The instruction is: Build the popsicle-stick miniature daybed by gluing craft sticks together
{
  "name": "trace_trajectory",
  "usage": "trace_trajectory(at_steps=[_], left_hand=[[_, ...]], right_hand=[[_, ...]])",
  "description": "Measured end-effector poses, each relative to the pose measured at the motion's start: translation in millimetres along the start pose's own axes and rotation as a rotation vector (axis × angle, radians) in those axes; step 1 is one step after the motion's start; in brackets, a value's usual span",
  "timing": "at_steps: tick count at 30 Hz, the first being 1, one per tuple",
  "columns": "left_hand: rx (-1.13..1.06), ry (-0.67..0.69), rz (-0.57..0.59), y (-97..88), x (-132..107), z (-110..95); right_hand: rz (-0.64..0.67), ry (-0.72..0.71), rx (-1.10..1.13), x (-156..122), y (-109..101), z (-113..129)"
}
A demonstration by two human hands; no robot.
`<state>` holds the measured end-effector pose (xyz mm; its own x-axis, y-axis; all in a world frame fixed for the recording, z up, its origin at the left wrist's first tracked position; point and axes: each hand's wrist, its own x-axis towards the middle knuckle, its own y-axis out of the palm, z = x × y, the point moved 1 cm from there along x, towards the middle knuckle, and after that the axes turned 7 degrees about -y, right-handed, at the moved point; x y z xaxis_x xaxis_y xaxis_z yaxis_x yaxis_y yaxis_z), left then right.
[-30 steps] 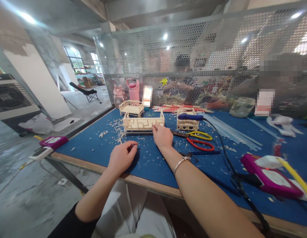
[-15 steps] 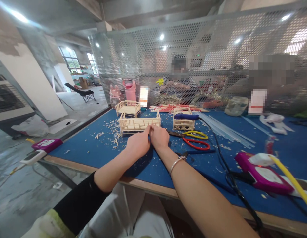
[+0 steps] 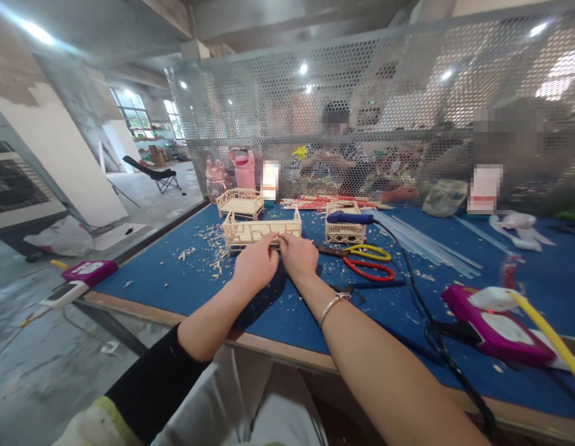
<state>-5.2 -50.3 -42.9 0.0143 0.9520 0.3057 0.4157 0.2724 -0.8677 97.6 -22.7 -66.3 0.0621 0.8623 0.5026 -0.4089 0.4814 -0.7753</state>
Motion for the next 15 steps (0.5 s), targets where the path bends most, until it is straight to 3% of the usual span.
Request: trace_trajectory(at_steps=[3, 8, 10, 13, 15], left_hand=[[-0.253, -0.025, -0.107, -3.7, 4, 10], [-0.469, 0.081, -0.141, -9.0, 9, 20], [-0.486, 0.060, -0.195, -11.9, 10, 24], [-0.514, -0.042, -0.209, -13.7, 12, 31], [-0.440, -0.110, -0.133, -11.9, 12, 33]], right_hand=[[-0.019, -0.147, 0.004, -5, 0, 4], [0.012, -0.350, 0.044, -14, -12, 9], [-0.084, -0.305, 0.084, -8, -25, 2], [-0.299, -0.110, -0.008, 15, -48, -24], [-0.245, -0.021, -0.196, 34, -58, -47]])
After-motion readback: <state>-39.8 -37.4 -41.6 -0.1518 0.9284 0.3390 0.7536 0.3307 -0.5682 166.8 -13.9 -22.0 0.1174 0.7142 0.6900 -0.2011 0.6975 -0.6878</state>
